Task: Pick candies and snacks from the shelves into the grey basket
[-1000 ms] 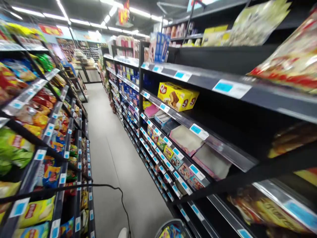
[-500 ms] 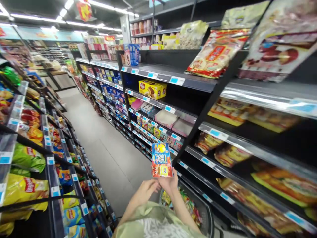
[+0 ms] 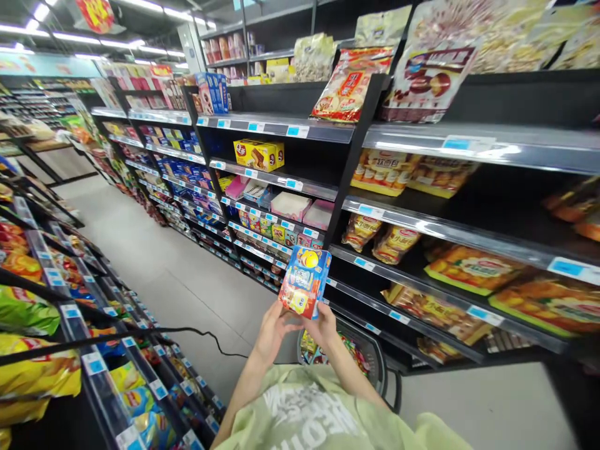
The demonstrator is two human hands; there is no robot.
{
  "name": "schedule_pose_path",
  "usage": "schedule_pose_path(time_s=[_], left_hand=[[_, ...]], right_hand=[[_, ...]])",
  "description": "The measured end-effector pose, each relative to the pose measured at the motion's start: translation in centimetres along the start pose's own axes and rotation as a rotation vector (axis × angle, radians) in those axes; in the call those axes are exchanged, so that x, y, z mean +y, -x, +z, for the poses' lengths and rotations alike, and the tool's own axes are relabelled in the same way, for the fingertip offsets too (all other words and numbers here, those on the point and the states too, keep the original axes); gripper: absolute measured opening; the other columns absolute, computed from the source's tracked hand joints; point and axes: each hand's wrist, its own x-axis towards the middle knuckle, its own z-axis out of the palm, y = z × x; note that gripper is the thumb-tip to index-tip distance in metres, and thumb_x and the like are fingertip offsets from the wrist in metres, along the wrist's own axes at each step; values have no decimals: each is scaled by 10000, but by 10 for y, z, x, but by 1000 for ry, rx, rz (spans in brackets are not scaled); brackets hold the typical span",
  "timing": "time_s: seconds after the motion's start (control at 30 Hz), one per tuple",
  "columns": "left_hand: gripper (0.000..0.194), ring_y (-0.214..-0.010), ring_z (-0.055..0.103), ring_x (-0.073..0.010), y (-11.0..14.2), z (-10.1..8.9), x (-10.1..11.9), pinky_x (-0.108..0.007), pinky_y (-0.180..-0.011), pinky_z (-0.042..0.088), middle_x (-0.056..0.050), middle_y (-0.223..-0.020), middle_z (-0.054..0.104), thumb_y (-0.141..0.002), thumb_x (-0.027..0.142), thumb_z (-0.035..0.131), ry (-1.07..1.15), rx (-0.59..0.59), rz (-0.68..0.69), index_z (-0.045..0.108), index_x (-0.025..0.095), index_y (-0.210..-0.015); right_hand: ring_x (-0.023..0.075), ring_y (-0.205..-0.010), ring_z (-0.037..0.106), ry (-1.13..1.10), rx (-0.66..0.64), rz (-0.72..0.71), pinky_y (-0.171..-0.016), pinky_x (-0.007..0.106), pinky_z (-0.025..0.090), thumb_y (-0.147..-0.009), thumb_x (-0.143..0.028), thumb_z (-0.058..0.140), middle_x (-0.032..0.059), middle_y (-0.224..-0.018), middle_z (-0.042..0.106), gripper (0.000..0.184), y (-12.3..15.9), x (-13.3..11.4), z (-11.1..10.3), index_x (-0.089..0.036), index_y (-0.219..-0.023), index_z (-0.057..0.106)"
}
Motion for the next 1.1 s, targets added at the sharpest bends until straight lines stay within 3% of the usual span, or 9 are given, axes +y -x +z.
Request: schedule_pose_path(time_s=[0.17,0.33,0.4,0.53,0.67,0.77,0.87,0.93,1.1], left_hand=[[403,-890,676,-217,-4,-1,3,-351,-706,599,-115,-1098,680,-840,446,701,-117,52,118,640,144,-1100],[414,-939,680,-212,-6,-14,-7,-364,-803,593,-96,-1088,686,-798,429,737,-323,240,323,584,161,-1075],[398,-950,673,-207,-5,-16,-14,-360,-820,586,-93,-1068,676,-799,401,740,-508,264,412,577,166,-1076],[372,-1085,613,-238,-1,-10,-23,-401,-924,539,-108,-1152,621,-768,311,777,-1069,230,739,633,183,-1087],[241,-1115,557,-249,4,3,-28,-437,-981,487,-92,-1118,606,-793,224,762,-1351,77,949,676,223,-1018],[174,-1141,541,-243,8,11,-31,-433,-1005,466,-74,-1142,603,-816,206,742,-1348,-26,952,696,245,-980],[307,-1222,514,-265,10,11,-30,-440,-1021,456,-102,-1294,549,-817,250,746,-1197,217,914,674,240,-1116],[443,-1224,528,-269,8,4,-26,-427,-990,482,-127,-1351,527,-844,325,718,-1001,330,740,598,221,-1258],[506,-1042,646,-250,3,-22,-16,-343,-804,552,-147,-1180,655,-927,539,539,-546,53,112,581,151,-1248]], right_hand=[[263,-1216,588,112,12,-192,-1008,425,494,-817,-415,681,60,-1308,631,458,17,-9,3,-270,-1245,604],[188,-1007,651,386,248,-352,-866,319,545,-778,-337,783,70,-1195,664,522,13,-10,-5,-242,-1245,569],[191,-1037,647,444,211,-360,-916,340,532,-783,-354,781,83,-1265,635,543,14,-10,-11,-242,-1267,561],[251,-1241,565,386,-35,-239,-999,395,507,-697,-436,841,75,-1400,556,729,22,-9,-17,-261,-1334,533],[249,-1162,620,248,33,-221,-1005,392,506,-726,-498,802,57,-1247,658,616,26,-1,-16,-239,-1241,583],[235,-1093,650,229,121,-246,-946,361,534,-749,-425,788,40,-1187,684,543,26,3,-16,-244,-1219,584],[232,-1006,677,228,223,-254,-846,335,568,-783,-474,731,38,-1139,697,495,28,5,-19,-228,-1189,591],[230,-912,692,264,266,-241,-758,323,580,-805,-541,687,42,-1066,712,469,32,7,-24,-210,-1128,610],[194,-672,661,449,216,-169,-547,270,525,-823,-638,625,31,-844,704,486,39,6,-32,-195,-1021,631]])
